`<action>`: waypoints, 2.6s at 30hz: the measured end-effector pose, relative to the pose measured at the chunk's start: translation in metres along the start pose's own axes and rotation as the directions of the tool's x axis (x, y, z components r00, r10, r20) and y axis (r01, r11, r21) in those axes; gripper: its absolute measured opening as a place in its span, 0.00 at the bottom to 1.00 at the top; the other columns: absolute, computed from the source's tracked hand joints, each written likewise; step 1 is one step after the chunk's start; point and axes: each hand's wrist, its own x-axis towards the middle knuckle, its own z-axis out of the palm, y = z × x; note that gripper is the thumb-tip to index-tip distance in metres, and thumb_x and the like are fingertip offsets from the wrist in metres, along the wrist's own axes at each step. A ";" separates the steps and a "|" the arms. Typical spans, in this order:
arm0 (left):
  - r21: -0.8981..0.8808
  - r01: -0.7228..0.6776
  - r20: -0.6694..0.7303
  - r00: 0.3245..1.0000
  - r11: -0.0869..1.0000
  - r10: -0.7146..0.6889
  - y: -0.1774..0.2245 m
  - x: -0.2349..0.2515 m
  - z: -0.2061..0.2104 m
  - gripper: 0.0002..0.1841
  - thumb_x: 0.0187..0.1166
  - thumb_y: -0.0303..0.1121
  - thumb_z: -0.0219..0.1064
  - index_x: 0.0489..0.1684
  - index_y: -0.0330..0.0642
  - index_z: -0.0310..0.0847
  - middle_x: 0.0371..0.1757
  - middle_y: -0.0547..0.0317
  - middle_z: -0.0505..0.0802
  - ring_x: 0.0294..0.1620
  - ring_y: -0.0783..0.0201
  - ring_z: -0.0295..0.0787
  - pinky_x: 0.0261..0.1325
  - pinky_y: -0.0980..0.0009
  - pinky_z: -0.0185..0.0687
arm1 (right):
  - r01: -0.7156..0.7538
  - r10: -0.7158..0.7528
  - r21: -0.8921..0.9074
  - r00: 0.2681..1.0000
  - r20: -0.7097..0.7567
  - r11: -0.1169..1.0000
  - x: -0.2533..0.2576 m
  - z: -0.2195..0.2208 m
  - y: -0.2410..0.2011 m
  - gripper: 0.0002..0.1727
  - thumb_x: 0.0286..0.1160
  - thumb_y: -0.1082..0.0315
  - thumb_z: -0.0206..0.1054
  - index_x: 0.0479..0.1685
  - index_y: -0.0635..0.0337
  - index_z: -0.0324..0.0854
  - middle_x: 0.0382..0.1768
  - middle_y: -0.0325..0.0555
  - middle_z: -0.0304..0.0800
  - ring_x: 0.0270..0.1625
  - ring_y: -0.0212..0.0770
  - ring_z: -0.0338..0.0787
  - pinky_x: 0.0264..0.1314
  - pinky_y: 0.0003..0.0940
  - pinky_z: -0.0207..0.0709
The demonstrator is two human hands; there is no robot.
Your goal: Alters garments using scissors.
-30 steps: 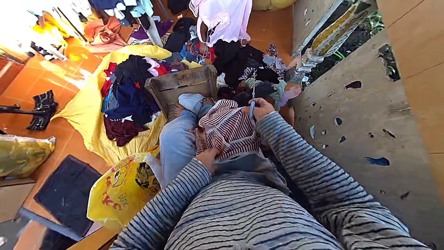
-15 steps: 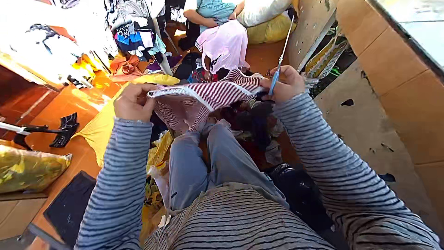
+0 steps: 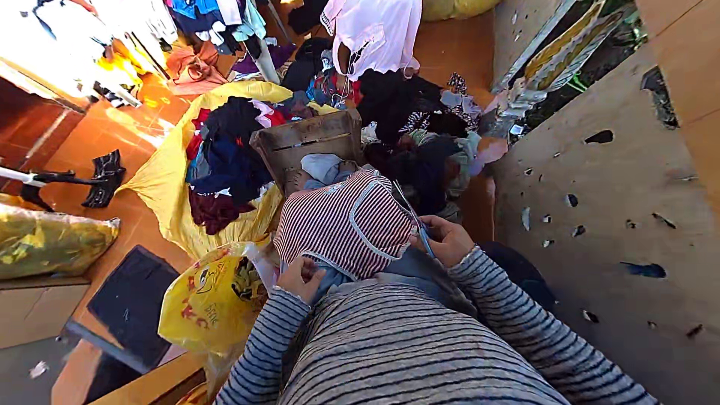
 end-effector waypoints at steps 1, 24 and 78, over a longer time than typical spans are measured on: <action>0.034 0.012 0.050 0.999 0.999 -0.013 0.005 -0.002 0.001 0.25 0.81 0.40 0.71 0.68 0.30 0.78 0.49 0.42 0.94 0.46 0.51 0.94 0.58 0.51 0.88 | 0.036 -0.035 -0.020 0.999 0.013 0.999 0.000 0.000 -0.004 0.29 0.64 0.61 0.78 0.65 0.66 0.81 0.38 0.45 0.93 0.33 0.30 0.89 0.41 0.30 0.84; -0.984 0.100 0.114 0.989 0.149 0.089 0.040 0.000 0.051 0.11 0.86 0.21 0.47 0.59 0.36 0.70 0.44 0.52 0.94 0.44 0.60 0.96 0.53 0.61 0.92 | 0.179 -0.201 0.094 0.894 0.400 0.979 -0.006 0.012 0.001 0.35 0.65 0.45 0.74 0.63 0.66 0.81 0.42 0.33 0.90 0.38 0.20 0.86 0.45 0.21 0.83; -0.963 -0.141 0.031 0.785 0.228 0.618 0.044 0.043 -0.008 0.18 0.72 0.56 0.74 0.51 0.57 0.92 0.50 0.65 0.98 0.55 0.72 0.94 0.63 0.69 0.88 | 0.264 -0.144 0.087 0.206 0.968 0.961 0.114 -0.011 -0.063 0.23 0.60 0.63 0.80 0.53 0.69 0.84 0.42 0.32 0.93 0.38 0.13 0.84 0.41 0.11 0.75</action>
